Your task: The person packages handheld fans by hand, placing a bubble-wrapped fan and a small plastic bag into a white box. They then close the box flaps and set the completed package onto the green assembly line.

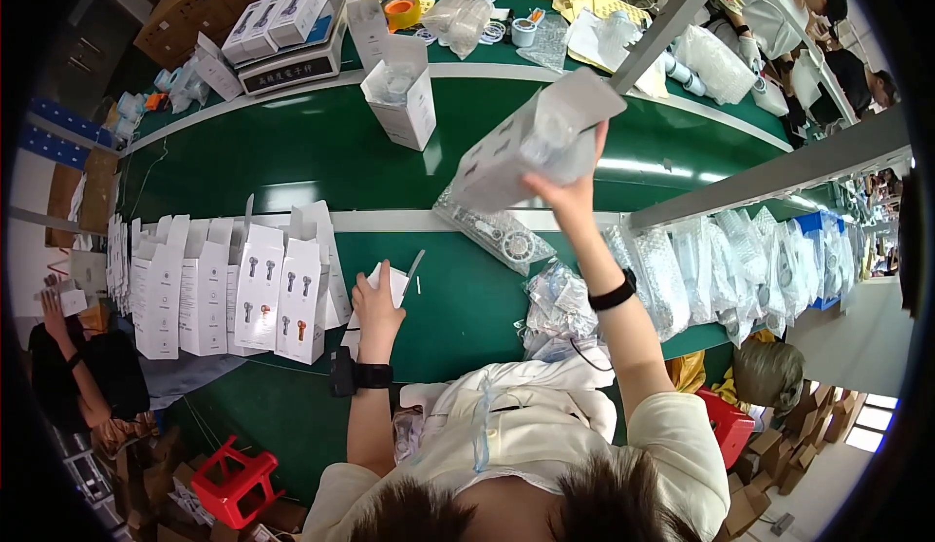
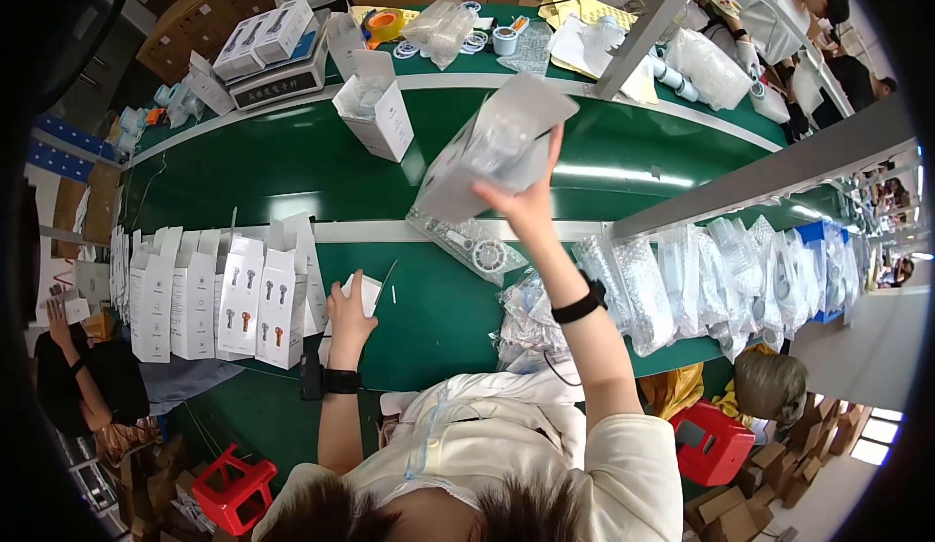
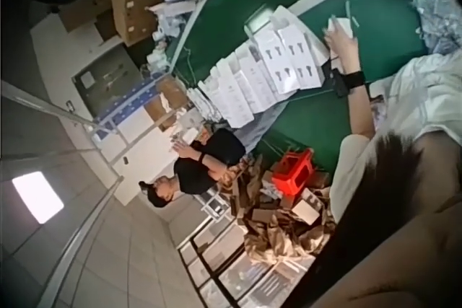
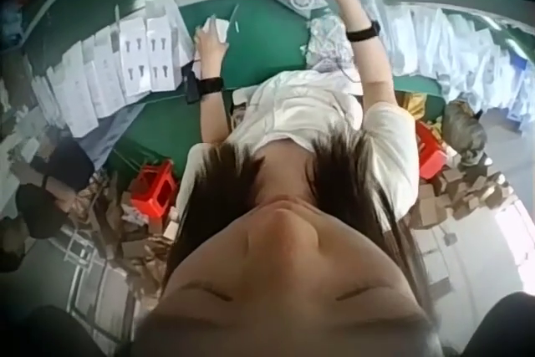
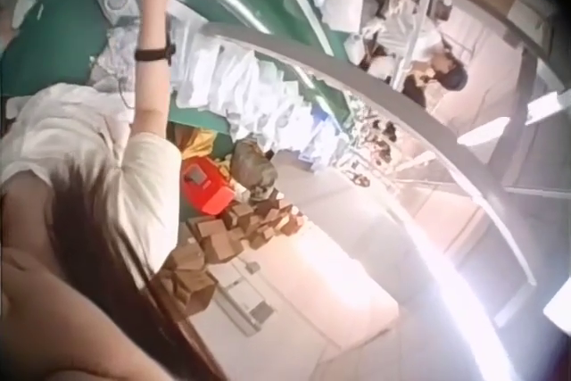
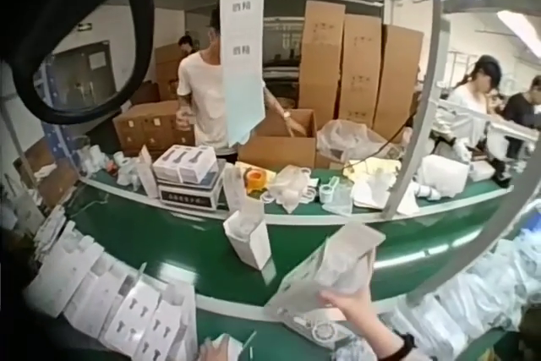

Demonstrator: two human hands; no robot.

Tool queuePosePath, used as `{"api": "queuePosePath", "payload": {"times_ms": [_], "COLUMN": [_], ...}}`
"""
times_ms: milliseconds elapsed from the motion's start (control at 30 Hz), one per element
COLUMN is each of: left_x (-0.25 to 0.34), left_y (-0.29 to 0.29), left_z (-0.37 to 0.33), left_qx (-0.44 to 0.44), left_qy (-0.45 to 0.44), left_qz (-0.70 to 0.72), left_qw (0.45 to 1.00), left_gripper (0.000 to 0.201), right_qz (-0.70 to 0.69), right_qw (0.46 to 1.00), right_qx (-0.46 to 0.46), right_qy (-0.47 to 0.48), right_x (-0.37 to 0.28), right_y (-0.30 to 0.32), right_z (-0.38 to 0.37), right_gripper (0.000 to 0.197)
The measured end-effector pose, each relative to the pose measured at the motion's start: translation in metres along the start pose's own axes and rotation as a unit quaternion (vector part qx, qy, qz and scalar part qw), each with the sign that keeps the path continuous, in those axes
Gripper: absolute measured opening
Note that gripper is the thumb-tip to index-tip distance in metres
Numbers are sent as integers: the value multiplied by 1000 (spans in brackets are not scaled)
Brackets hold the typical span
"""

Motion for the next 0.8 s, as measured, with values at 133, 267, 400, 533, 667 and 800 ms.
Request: {"api": "queuePosePath", "payload": {"times_ms": [133,267,400,533,667,800], "left_x": [44,54,-1,-19,-23,-7], "left_y": [19,63,72,111,127,134], "left_z": [-3,11,59,73,80,88], "left_qx": [22,159,354,411,419,392], "left_qy": [-74,-120,-8,-32,-52,-45], "left_qz": [66,233,515,589,626,608], "left_qw": [995,952,781,695,655,689], "left_gripper": [81,82,74,75,76,77], "right_qz": [119,137,183,100,169,223], "right_qw": [992,990,980,995,975,952], "right_qx": [29,34,60,-7,-142,-189], "right_qy": [22,-2,51,27,33,94], "right_x": [33,50,33,46,87,106], "right_y": [50,51,19,-51,-122,-145], "right_z": [-55,-43,-2,34,59,86], "right_gripper": [116,116,117,117,112,108]}}
Point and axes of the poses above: each hand's wrist, its own z-axis away from the middle knuckle, its own y-axis out of the back of the hand, x = y × z, the point moved 8 cm from there along -z, towards the middle knuckle, and after that the axes turned 5 degrees about x, right-handed, at the moved point
